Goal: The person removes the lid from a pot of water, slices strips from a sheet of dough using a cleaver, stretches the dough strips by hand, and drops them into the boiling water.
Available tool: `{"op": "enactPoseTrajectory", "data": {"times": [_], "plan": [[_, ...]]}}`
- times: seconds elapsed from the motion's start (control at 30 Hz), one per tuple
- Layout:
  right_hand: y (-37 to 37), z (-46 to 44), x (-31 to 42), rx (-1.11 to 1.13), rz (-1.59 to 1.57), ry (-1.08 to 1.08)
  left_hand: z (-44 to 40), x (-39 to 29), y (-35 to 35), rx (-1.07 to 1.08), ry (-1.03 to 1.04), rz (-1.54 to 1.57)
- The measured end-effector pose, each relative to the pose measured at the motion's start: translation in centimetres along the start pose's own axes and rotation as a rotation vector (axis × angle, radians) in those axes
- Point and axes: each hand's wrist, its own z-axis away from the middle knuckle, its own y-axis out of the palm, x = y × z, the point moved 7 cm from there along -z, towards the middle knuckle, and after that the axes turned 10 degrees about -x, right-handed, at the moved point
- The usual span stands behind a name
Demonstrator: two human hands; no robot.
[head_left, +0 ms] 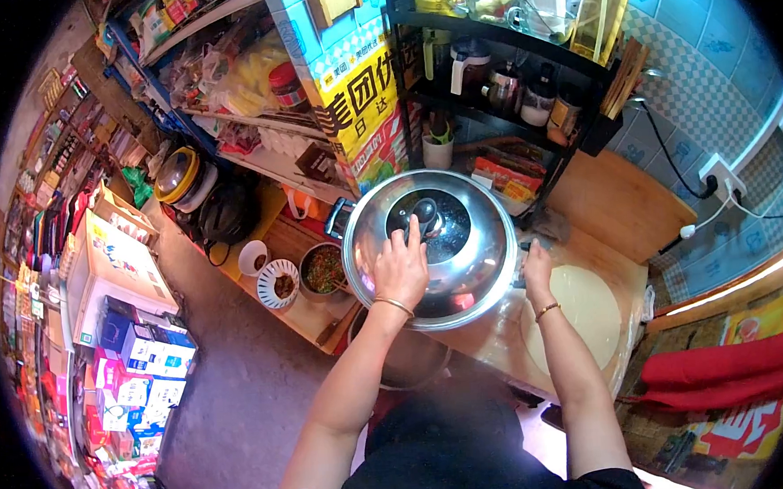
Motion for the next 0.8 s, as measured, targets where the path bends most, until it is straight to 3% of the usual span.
{"op": "enactPoseTrajectory", "data": {"times": [0.13,0.23,0.3,0.33,0.43,0.53,0.6,0.63,0.73,0.8], "plan": [[0.1,0.7,0.3,0.025,-0.061,0.092,-0.2,-0.2,-0.7,-0.007,0.01,-0.014],[0.2,1.0,0.4,0.04,-0.12,0.122,-0.1,0.3,-0.2,0.118,-0.073,0.044],[0.3,1.0,0.3,0.038,-0.142,0.172,-0.4,1.0,-1.2,-0.089,0.0,0.193],[0.3,0.8,0.3,0.04,-0.145,0.168,-1.0,3.0,-1.0,-0.089,-0.107,0.487],[0.2,0.5,0.1,0.038,-0.083,0.114,-1.1,11.9,0.3,-0.277,-0.39,0.56],[0.2,0.6,0.4,0.038,-0.073,0.098,3.4,21.9,9.2,-0.011,-1.032,0.774],[0.3,0.2,-0.1,0.027,-0.085,0.075,6.7,24.8,14.1,0.178,-1.342,0.951],[0.2,0.2,0.0,0.023,-0.064,0.053,7.5,25.0,15.4,0.222,-1.422,1.02],[0.1,-0.2,-0.3,-0.008,-0.015,0.011,5.6,21.9,13.9,0.081,-1.389,1.3],[0.0,0.3,0.1,-0.017,-0.03,0.006,5.9,22.1,14.7,0.106,-1.428,1.34]]}}
